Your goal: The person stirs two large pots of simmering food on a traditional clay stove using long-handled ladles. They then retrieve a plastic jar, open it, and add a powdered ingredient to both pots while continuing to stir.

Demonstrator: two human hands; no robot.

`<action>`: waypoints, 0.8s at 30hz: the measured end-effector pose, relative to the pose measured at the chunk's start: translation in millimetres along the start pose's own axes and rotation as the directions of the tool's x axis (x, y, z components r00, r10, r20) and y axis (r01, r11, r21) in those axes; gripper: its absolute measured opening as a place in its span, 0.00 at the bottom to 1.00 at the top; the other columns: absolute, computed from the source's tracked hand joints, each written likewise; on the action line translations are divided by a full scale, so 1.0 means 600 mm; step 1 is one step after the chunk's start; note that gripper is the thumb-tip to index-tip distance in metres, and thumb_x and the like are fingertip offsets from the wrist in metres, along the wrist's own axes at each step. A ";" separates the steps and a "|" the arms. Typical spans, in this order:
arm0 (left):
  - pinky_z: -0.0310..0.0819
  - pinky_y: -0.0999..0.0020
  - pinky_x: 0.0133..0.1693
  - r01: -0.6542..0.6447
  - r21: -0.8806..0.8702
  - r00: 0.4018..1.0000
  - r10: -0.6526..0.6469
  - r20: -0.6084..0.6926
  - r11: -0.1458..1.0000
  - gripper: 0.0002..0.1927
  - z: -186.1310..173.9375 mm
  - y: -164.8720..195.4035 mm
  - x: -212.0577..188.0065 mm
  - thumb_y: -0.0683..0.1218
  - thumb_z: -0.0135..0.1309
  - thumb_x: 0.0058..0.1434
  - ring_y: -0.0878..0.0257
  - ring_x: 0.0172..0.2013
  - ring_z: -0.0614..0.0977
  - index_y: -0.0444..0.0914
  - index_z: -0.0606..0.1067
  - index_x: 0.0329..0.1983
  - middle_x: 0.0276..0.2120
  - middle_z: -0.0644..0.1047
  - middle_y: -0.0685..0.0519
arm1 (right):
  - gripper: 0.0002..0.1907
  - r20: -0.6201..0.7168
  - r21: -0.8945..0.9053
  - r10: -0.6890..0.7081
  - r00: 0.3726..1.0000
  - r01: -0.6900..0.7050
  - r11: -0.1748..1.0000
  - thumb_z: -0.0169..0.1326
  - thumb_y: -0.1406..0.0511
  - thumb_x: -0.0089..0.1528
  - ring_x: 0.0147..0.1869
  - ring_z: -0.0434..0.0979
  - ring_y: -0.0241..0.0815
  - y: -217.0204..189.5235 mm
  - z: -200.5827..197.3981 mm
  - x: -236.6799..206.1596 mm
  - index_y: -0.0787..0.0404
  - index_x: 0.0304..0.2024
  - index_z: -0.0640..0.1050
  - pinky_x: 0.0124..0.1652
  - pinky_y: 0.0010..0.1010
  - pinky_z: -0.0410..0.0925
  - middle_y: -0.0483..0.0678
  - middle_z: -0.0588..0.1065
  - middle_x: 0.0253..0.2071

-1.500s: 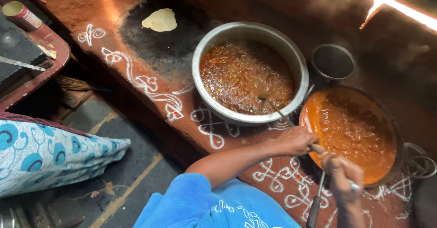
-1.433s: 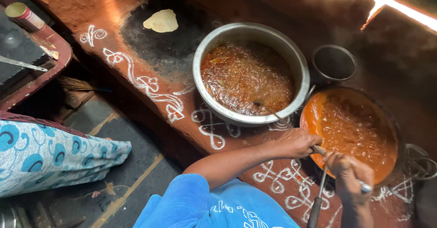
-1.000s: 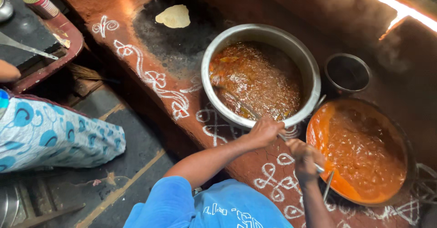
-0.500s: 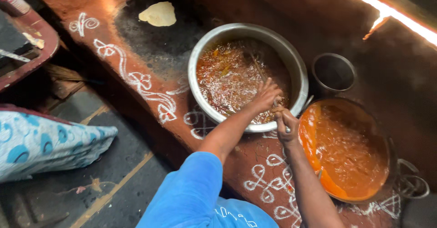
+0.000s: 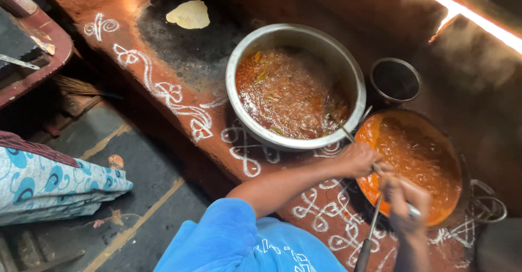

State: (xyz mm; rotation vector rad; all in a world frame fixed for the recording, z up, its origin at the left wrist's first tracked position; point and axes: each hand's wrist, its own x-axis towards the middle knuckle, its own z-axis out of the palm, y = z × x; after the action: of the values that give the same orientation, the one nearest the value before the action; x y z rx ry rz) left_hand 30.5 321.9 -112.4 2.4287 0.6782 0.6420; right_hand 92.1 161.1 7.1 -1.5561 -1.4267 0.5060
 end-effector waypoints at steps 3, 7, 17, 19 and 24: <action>0.77 0.49 0.32 0.012 -0.019 1.000 -0.012 -0.007 1.000 0.09 -0.037 0.012 -0.101 0.52 0.55 0.59 0.49 0.28 0.83 0.44 0.80 0.33 0.23 0.79 0.46 | 0.23 0.096 0.287 -0.176 0.980 0.142 0.947 0.47 0.61 0.74 0.30 0.64 0.36 -0.045 0.016 -0.032 0.65 0.25 0.71 0.43 0.34 0.66 0.45 0.68 0.24; 0.77 0.50 0.30 0.104 0.017 0.991 -0.105 0.088 0.994 0.11 -0.097 -0.010 -0.208 0.53 0.54 0.63 0.51 0.26 0.83 0.43 0.80 0.33 0.24 0.80 0.46 | 0.24 0.116 0.570 -0.263 0.958 0.153 0.808 0.47 0.60 0.73 0.30 0.62 0.41 -0.058 0.084 -0.053 0.63 0.23 0.66 0.39 0.37 0.64 0.44 0.63 0.22; 0.47 0.38 0.70 0.137 0.082 0.986 -0.127 -0.112 0.987 0.13 -0.031 -0.320 -0.268 0.54 0.53 0.63 0.44 0.56 0.76 0.44 0.83 0.38 0.44 0.82 0.47 | 0.25 -0.012 0.190 -0.318 0.948 0.315 0.930 0.38 0.58 0.73 0.30 0.73 0.40 0.132 0.398 -0.035 0.69 0.27 0.70 0.34 0.30 0.67 0.52 0.73 0.28; 0.36 0.34 0.69 0.150 0.155 0.980 -0.126 -0.155 0.977 0.13 0.003 -0.395 -0.236 0.54 0.54 0.62 0.40 0.68 0.65 0.42 0.82 0.39 0.56 0.78 0.44 | 0.23 -0.001 0.243 -0.353 0.936 0.343 0.908 0.39 0.61 0.73 0.30 0.70 0.40 0.192 0.445 0.007 0.68 0.25 0.67 0.35 0.29 0.66 0.51 0.70 0.26; 0.31 0.32 0.70 0.213 0.192 0.977 -0.207 -0.053 0.958 0.15 0.040 -0.509 -0.141 0.57 0.52 0.64 0.42 0.73 0.51 0.43 0.82 0.41 0.68 0.68 0.45 | 0.22 -0.100 0.265 -0.394 0.914 0.406 0.875 0.42 0.63 0.76 0.34 0.70 0.40 0.321 0.509 0.082 0.65 0.27 0.67 0.51 0.36 0.70 0.47 0.68 0.28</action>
State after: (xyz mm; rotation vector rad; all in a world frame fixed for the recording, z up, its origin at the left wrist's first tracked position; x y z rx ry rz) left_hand -119.7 487.6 -338.2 2.4811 1.0418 0.5515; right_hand -36.8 335.7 -285.6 -1.0030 -1.5194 0.3986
